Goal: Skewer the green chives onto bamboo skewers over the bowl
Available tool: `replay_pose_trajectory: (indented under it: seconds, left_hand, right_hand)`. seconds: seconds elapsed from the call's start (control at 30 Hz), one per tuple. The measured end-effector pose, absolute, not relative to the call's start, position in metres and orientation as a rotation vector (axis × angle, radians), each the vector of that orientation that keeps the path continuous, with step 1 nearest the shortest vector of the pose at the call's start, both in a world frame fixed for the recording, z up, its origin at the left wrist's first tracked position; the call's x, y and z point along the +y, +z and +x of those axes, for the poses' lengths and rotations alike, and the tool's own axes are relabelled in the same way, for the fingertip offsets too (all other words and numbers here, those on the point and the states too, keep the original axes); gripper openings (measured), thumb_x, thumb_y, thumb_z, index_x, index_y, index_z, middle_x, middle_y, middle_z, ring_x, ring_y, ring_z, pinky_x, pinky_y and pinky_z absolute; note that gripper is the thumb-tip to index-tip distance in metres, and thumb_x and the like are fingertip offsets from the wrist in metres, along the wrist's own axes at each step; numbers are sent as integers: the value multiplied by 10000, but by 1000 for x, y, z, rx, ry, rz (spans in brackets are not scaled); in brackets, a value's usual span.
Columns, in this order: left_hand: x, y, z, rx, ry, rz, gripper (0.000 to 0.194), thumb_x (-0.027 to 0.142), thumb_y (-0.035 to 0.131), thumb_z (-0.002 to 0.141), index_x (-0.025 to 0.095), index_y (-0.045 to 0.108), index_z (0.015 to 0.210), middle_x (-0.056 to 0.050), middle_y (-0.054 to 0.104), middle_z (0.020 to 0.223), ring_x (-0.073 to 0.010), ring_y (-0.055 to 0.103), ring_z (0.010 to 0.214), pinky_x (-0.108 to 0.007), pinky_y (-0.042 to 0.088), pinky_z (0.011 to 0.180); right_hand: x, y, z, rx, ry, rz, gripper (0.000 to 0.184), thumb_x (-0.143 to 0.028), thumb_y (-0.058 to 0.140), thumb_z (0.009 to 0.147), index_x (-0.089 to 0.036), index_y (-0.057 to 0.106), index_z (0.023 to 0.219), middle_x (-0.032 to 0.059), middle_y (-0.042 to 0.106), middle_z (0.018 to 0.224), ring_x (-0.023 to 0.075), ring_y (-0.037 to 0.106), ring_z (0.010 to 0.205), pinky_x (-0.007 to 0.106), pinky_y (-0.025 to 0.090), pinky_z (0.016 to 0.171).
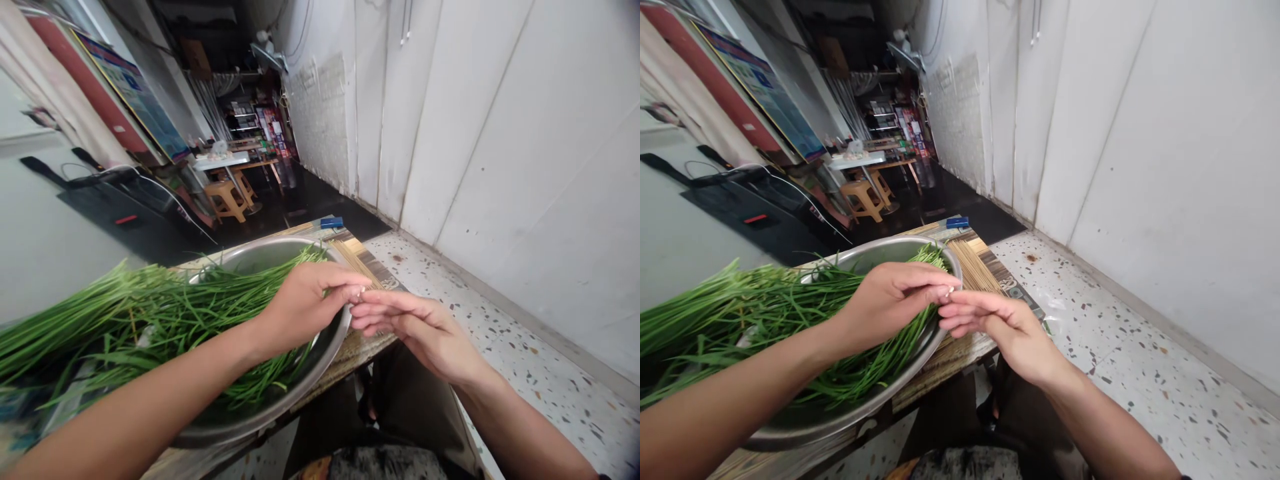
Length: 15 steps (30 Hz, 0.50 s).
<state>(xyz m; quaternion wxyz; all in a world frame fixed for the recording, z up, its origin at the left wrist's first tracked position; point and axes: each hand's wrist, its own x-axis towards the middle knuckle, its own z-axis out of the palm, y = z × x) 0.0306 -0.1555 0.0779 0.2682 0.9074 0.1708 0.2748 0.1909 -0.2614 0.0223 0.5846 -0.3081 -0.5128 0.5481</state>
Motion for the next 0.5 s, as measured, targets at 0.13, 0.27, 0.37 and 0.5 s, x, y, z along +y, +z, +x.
replay_pose_trajectory:
  seconds: [0.13, 0.27, 0.37, 0.5]
  left_hand:
    - [-159, 79, 30, 515, 687, 2274, 196, 192, 554, 801, 215, 708, 920, -7, 723, 859, -139, 669, 747, -252, 541, 684]
    - [-162, 78, 33, 553, 659, 2174, 313, 194, 606, 759, 216, 662, 1066, -4, 725, 805, -143, 668, 738, -286, 548, 726]
    - [-164, 75, 37, 542, 646, 2148, 439, 216, 633, 736, 214, 597, 1174, -3, 720, 779, -136, 658, 698, -287, 546, 709]
    - [-165, 76, 36, 468, 471, 2201, 436, 254, 611, 759, 248, 583, 1194, -15, 718, 801, -148, 660, 706, -287, 549, 661]
  right_hand:
    - [-264, 22, 194, -1303, 1013, -875, 306, -132, 446, 881, -227, 633, 1104, 54, 674, 989, 153, 637, 859, 356, 527, 797]
    - [-261, 19, 191, -1466, 422, -1095, 360, -145, 564, 825, -283, 610, 1155, 40, 636, 976, 158, 592, 866, 333, 511, 776]
    - [-260, 20, 188, -1686, 205, -1090, 457, -159, 552, 840, -313, 518, 1268, 47, 615, 1051, 173, 577, 921, 344, 501, 794]
    - [-264, 29, 193, -1803, 189, -1109, 313, -183, 499, 881, -265, 597, 1166, 40, 649, 957, 152, 601, 832, 296, 507, 704]
